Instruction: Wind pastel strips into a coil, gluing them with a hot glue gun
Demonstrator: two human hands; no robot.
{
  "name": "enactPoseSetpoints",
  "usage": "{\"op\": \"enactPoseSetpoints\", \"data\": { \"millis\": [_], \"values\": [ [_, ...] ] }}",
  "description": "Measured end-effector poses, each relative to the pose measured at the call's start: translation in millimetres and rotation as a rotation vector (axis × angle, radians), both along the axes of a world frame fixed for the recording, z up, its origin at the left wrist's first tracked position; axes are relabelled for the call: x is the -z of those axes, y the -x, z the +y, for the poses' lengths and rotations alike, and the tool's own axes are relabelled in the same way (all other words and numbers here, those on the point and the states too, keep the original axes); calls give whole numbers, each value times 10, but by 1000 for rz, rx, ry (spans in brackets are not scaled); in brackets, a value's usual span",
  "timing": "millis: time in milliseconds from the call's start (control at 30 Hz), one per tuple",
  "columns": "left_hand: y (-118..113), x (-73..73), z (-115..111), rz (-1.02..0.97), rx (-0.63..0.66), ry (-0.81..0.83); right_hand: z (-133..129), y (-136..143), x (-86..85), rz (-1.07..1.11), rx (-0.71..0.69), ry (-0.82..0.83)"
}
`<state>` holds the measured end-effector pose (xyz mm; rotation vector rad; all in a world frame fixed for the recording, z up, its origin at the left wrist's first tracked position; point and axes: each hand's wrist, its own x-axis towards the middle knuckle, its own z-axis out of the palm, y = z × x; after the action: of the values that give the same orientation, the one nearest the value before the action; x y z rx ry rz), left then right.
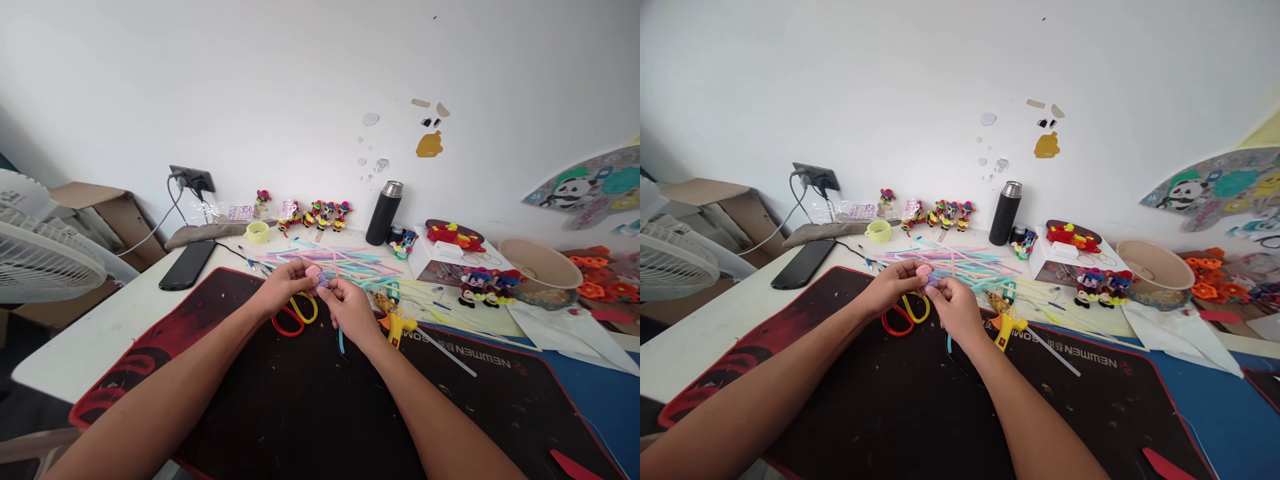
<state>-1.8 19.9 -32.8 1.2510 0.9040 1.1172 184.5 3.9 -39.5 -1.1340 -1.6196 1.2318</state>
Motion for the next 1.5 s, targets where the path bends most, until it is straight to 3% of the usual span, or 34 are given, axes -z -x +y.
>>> {"op": "enactPoseSetpoints", "data": {
  "millis": [367, 833, 1033, 1333, 1500],
  "values": [
    [-27, -58, -19, -189, 7, 185, 5, -17, -38, 58, -67, 52],
    [92, -49, 11, -213, 118, 283, 19, -49, -46, 142, -152, 143],
    [121, -67, -16, -210, 211, 261, -13, -59, -92, 227, -245, 265],
    [67, -159, -62, -72, 132, 81, 4, -76, -70, 295, -214, 293],
    [77, -162, -77, -112, 165, 88, -13, -69, -91, 336, -232, 318]
  ]
}}
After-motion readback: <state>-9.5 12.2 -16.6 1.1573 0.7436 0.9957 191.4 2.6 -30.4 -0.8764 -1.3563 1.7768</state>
